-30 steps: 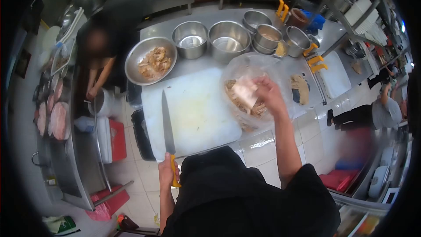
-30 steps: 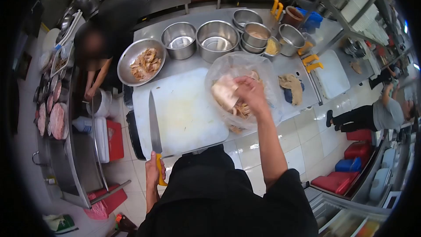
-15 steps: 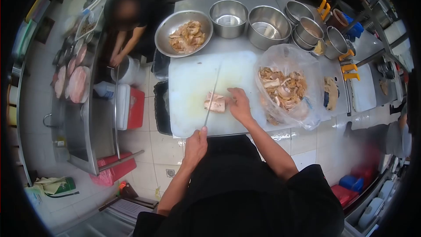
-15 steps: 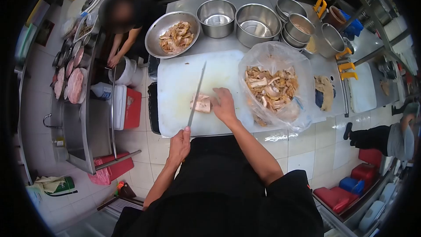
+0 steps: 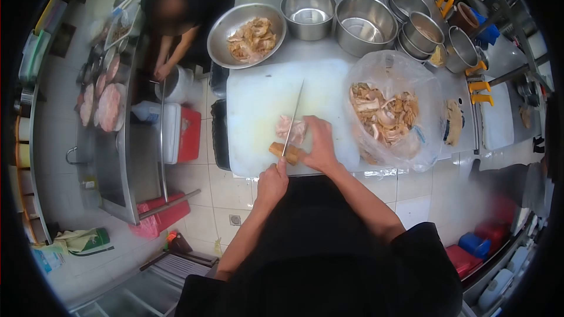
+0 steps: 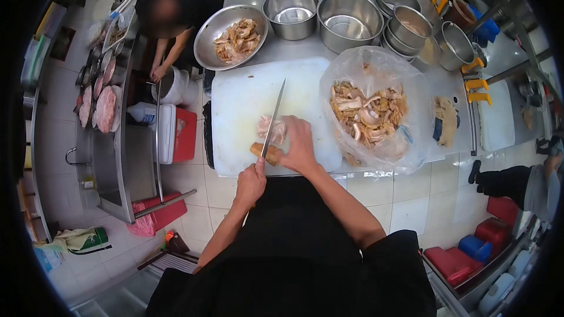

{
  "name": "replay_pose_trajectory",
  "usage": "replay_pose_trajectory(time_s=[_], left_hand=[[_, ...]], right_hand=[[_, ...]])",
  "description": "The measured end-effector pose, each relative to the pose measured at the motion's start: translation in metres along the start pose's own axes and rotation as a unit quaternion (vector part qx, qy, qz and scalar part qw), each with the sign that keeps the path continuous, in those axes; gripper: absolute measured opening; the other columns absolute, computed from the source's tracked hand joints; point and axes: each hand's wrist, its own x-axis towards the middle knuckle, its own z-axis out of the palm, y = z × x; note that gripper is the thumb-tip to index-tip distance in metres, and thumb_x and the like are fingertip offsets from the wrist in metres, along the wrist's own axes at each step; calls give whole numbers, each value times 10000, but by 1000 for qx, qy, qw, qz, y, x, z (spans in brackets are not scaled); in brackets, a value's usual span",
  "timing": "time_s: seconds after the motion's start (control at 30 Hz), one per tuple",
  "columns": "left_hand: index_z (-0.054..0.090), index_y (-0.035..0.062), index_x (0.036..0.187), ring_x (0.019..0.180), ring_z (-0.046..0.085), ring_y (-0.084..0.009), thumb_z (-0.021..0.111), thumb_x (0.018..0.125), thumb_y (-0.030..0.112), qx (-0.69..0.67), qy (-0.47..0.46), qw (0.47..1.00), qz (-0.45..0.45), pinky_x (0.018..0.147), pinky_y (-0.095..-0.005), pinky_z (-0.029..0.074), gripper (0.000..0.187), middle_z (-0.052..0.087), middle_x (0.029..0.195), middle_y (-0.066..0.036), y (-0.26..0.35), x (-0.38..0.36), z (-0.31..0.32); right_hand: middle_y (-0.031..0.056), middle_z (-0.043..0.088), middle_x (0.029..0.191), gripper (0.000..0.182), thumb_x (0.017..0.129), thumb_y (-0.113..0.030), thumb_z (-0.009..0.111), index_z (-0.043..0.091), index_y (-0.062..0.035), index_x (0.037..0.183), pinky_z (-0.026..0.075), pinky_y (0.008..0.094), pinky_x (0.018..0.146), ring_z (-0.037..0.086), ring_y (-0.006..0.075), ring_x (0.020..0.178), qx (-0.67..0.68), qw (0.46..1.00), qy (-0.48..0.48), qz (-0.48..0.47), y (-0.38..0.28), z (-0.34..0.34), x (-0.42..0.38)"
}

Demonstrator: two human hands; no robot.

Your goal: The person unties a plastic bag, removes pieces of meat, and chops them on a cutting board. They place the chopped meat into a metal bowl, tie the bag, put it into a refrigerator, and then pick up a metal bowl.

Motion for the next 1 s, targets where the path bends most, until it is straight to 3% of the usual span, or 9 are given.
replay_pose_trajectory(time_s=[0.17,0.4,0.5,0.6,0.67,0.7,0.77,0.9,1.0], left_hand=[[622,-70,835,835,587,-556,341,1013,440,-40,23,999,-7,793,-594,453,609,613,829,-368,2,10,1],[618,-72,835,858,584,-556,351,1014,425,-19,5,1000,-22,788,-587,459,592,611,836,-373,4,6,1],[615,-74,822,845,578,-564,351,1013,429,-34,29,997,55,780,-594,455,599,608,822,-376,3,24,7],[593,-86,787,688,610,-519,349,1008,473,-53,77,994,57,686,-557,490,649,599,693,-340,14,49,7],[567,-60,723,454,580,-364,340,999,533,-201,-65,977,-36,479,-461,481,692,539,524,-231,28,38,-30],[567,-60,723,454,580,-364,340,999,533,-202,-60,977,-33,479,-461,481,692,539,524,-231,23,39,-36],[517,32,692,305,402,-157,314,971,630,-352,-62,928,-108,319,-304,350,691,422,455,-57,-4,21,-43],[502,49,714,304,379,-162,281,957,665,-455,-142,873,-108,319,-297,343,698,409,450,-42,-75,-11,-55],[493,53,719,298,345,-159,260,944,691,-462,-191,843,-196,317,-290,319,716,386,448,-38,-112,-33,-39]], right_hand=[[182,505,1230,864,598,-274,779,423,-37,1348,359,460,980,452,377,1117,-28,983,-183,-12,9,11,25],[187,516,1219,969,584,-314,788,349,-28,1399,362,462,953,462,369,1101,-62,976,-197,-74,6,0,18],[188,511,1218,981,578,-335,758,339,-18,1407,362,456,961,463,368,1123,-10,975,-222,-5,7,9,10],[194,498,1226,1002,539,-323,772,353,-5,1392,352,465,986,458,373,1124,-4,980,-201,-3,13,14,4],[215,483,1213,937,542,-274,771,386,11,1347,340,480,1007,440,398,1131,-30,981,-187,-42,10,11,2],[215,483,1213,937,542,-274,771,386,11,1347,340,480,1007,440,398,1131,-30,981,-185,-48,14,13,6],[229,466,1214,845,559,-225,755,419,15,1297,328,501,1021,406,423,1147,-78,996,-36,-21,25,21,0],[261,407,1279,802,584,-226,750,435,15,1282,293,547,1045,355,453,1187,-73,997,14,15,27,31,17],[284,369,1325,860,601,-326,788,442,-25,1327,272,588,1051,306,505,1240,-106,994,-13,-16,10,43,20]])
